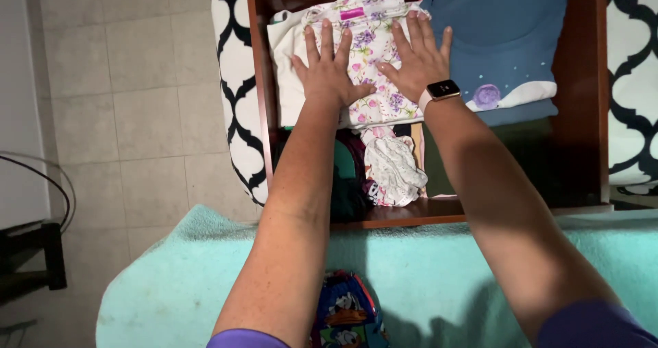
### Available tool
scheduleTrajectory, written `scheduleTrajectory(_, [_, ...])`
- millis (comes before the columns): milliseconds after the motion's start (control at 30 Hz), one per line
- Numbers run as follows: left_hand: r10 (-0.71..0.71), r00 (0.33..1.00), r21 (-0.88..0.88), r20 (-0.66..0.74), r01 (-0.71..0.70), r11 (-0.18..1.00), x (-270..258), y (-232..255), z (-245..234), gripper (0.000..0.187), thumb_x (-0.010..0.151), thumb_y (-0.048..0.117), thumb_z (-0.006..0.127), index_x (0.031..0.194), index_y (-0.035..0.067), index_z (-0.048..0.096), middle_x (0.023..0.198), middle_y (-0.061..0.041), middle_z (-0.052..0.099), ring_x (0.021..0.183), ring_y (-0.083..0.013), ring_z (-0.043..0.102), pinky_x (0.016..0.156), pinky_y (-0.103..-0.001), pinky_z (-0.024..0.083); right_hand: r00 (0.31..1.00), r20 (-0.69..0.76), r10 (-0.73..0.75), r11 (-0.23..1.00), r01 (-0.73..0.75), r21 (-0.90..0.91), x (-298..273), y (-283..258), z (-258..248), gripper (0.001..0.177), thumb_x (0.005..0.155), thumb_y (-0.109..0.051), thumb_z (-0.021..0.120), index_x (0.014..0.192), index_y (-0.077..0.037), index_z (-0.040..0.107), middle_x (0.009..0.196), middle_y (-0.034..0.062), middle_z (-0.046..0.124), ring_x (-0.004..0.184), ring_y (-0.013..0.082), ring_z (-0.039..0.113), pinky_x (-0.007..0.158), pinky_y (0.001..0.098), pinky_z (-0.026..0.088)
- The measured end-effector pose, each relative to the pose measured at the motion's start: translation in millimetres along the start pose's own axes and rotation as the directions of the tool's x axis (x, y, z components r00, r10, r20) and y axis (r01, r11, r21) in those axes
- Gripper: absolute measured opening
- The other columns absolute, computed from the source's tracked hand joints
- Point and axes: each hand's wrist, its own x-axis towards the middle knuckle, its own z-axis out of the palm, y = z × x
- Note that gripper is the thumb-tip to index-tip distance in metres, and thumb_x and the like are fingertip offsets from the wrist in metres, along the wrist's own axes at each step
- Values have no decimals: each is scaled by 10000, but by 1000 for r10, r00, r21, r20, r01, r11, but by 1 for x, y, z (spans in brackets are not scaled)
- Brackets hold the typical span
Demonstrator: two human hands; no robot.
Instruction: The person folds a pair of colorful cartoon-patterned shorts on a light green ironing board, then places the folded shorts into a wooden drawer. The person also folds and places a floral-patterned top and a dark patterned garment into the drawer.
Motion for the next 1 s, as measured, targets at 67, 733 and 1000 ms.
scheduleTrajectory(67, [-15,1000,20,16,15,1000,-4,4,-5,1169,891,852,575,1687,326,-102,1676,-37,-301,1517,-369,-288,1218,-737,36,1000,-5,-1,1000,1,6,1,2,4,881,988,-722,276,1683,-209,98,1749,98,10,1602,289,-32,1209,667,-78])
scheduleTrajectory(733, [-54,982,69,178,42,997,-47,23,35,858,1026,442,520,1687,230,17,1744,-80,-150,1547,-498,-145,1164,-782,-1,989,116,-89,995,94,-38,-95,-45,31,723,1048,-603,389,1671,-328,147,1748,49,57,1585,348,109,1167,790,145])
scheduleTrajectory(1000, [238,601,127,-763,-221,967,-58,53,165,322,975,159,486,1184,109,726,1033,-197,733,1124,-452,642,981,-760,341,928,-293,-228,973,224,-47,-155,-39,68,483,966,-134,428,1430,-57,539,1347,93,644,1360,233,552,1174,577,274])
